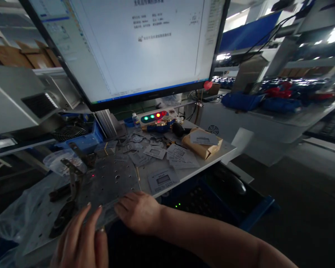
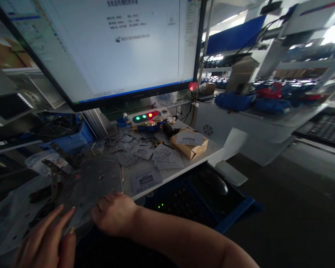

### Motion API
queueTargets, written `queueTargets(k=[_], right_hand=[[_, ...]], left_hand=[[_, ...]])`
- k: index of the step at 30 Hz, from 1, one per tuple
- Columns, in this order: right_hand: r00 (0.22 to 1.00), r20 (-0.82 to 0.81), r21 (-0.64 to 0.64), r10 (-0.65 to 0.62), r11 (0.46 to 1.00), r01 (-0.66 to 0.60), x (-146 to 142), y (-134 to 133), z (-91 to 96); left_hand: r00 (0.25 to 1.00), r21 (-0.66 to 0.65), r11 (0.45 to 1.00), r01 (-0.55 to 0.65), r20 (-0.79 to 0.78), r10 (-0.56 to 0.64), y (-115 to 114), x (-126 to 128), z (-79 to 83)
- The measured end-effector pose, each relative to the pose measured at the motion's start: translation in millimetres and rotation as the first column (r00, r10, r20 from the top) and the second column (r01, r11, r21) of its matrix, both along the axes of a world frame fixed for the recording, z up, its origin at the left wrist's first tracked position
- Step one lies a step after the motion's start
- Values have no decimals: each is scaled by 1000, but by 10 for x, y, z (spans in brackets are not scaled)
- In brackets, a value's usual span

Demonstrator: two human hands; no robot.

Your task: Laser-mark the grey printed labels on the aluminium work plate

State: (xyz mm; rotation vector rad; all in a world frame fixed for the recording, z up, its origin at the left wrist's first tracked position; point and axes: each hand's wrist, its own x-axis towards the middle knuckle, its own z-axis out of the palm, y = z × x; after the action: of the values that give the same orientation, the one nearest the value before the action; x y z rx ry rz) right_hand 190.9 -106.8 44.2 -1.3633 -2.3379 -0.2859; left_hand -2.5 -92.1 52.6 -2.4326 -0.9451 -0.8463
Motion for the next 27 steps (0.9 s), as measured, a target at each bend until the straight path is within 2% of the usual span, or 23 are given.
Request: queueTargets(k=[3, 5, 7, 8, 10, 13, 17, 22, 24, 27], right_hand=[[990, -42, 171, -135, 975, 140, 464, -214, 160], [943, -135, 238, -304, 914, 329, 855, -336, 234], [858, -151, 150, -491, 847, 510, 1179, -419, 241], [834, -136, 88, -534, 832, 547, 1288, -450, 218], [867, -71, -60, -493, 870, 489, 1383, -502, 141], [939, 3, -201, -344, 920, 338, 1325, -562, 29], [956, 45, -227, -289, 929, 292, 1256, -608, 29], [948, 63, -170, -313, 932, 319, 1224, -543, 213], [949, 49, -124, -312, 941, 316, 1091, -423, 300], [971, 27, -69, -236, 969, 238, 737, -175, 369]], left_hand=[[993, 53, 997, 48, 105, -53, -83, 71, 154], [992, 7, 999, 52, 118, -53, -157, 207, 214], [993, -30, 995, 95, 78, -93, -209, 390, 215], [992, -45, 992, 119, 57, -116, -220, 484, 195], [988, -68, 986, 155, 28, -154, -221, 647, 132], [983, -84, 980, 182, 15, -181, -202, 792, 38], [980, -86, 977, 195, -12, -197, -199, 823, -10], [986, -97, 982, 164, -6, -165, -208, 764, 82], [992, -78, 989, 122, 29, -120, -205, 731, 159], [996, -42, 999, 28, 83, -24, -176, 660, 231]])
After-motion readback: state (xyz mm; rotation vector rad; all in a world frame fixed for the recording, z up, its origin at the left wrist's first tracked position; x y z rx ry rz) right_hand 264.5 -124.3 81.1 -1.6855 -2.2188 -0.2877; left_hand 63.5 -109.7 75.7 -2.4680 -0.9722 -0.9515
